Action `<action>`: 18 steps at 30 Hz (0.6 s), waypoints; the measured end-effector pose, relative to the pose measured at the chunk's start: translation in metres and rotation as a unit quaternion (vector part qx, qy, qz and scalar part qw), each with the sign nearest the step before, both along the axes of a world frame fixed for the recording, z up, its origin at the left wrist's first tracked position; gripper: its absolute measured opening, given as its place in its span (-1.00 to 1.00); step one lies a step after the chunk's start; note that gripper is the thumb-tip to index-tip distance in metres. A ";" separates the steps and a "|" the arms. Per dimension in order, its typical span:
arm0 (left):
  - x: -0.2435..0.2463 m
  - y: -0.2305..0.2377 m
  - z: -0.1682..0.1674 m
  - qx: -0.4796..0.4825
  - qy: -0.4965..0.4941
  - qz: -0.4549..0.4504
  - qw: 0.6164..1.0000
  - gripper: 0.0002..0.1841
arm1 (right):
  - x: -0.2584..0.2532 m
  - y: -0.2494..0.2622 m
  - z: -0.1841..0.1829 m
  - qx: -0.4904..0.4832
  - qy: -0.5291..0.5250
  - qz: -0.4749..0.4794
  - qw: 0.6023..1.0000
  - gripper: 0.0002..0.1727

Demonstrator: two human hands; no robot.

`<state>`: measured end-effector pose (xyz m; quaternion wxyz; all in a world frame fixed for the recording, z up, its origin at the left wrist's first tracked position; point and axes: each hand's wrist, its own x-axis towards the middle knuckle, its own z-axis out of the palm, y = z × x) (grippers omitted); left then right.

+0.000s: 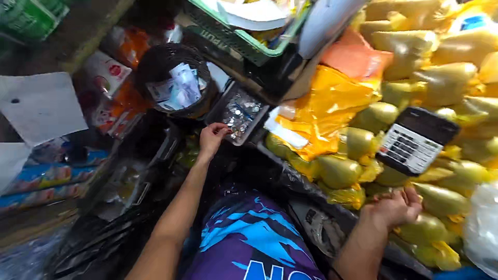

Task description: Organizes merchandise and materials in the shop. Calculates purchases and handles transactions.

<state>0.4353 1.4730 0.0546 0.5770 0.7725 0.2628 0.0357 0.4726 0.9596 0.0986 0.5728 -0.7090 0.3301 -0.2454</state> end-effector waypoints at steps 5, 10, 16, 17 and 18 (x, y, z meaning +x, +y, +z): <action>0.089 0.011 -0.054 0.167 0.117 -0.112 0.973 -0.59 | -0.006 0.078 0.019 -0.062 -0.026 0.093 0.993 -0.73; 0.171 -0.010 -0.092 0.360 0.172 -0.233 0.887 -0.50 | 0.010 0.140 0.057 -0.127 -0.093 0.266 0.951 -0.78; 0.136 -0.008 -0.078 0.392 0.065 -0.240 0.886 -0.62 | 0.000 0.168 0.059 -0.149 -0.105 0.381 0.906 -0.77; 0.127 -0.006 -0.073 0.386 0.074 -0.236 0.889 -0.66 | -0.002 0.171 0.054 -0.137 -0.096 0.392 0.905 -0.77; 0.116 -0.004 -0.069 0.378 0.094 -0.230 0.892 -0.72 | -0.005 0.173 0.049 -0.131 -0.086 0.407 0.900 -0.76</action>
